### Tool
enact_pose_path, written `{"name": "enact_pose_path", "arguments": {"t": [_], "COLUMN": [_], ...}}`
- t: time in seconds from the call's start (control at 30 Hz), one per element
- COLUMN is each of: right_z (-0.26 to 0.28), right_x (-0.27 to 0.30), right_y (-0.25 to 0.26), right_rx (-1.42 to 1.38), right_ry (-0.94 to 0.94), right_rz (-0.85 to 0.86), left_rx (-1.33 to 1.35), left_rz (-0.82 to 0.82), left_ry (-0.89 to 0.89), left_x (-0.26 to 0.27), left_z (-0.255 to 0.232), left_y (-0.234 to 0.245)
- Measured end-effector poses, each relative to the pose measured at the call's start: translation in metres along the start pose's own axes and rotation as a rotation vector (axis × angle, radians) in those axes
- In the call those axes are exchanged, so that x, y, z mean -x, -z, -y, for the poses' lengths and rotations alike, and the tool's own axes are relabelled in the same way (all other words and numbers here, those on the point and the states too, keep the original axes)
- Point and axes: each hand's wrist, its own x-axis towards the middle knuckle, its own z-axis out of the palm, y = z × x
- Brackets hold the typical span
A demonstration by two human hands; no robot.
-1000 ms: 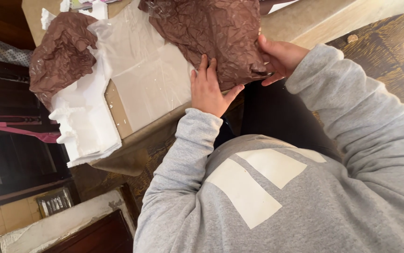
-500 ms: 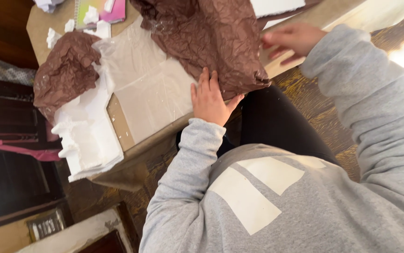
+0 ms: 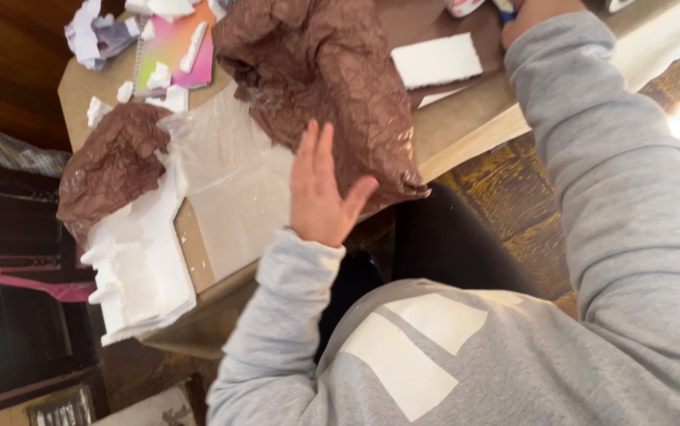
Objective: Wrapping a package with brown paper, styrofoam, and tape at a table.
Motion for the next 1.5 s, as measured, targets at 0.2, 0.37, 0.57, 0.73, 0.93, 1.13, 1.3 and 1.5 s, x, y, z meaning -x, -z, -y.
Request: {"name": "enact_pose_path", "arguments": {"t": [0.2,0.37,0.57,0.73,0.93,1.13,1.3,1.5], "right_z": [-0.018,-0.027,-0.036,-0.039,-0.032,-0.038,-0.034,-0.02], "right_x": [-0.008,-0.008,-0.004,0.01,0.035,0.052,0.08,0.111], "right_y": [0.011,0.014,0.013,0.025,0.048,0.044,0.062,0.088], "right_rx": [-0.024,-0.005,-0.028,-0.248,-0.476,-0.935,-1.534,-1.852], "right_ry": [0.098,0.212,0.22,0.235,0.384,0.309,0.084,0.099], "right_rz": [-0.047,-0.1,-0.119,-0.212,-0.327,-0.174,0.256,0.565], "left_rx": [0.002,0.094,0.024,0.198,0.42,0.611,0.519,0.702], "left_rz": [-0.069,-0.049,0.085,0.229,0.421,0.502,0.28,0.361], "left_ry": [-0.2,-0.253,-0.107,-0.014,0.125,0.154,-0.21,-0.192], "left_x": [-0.103,-0.196,-0.245,-0.266,-0.278,-0.259,-0.213,-0.17], "left_z": [-0.018,-0.036,-0.031,-0.041,-0.049,-0.065,-0.083,-0.075], "left_y": [0.001,-0.039,-0.096,-0.12,-0.131,-0.096,-0.038,-0.007]}}
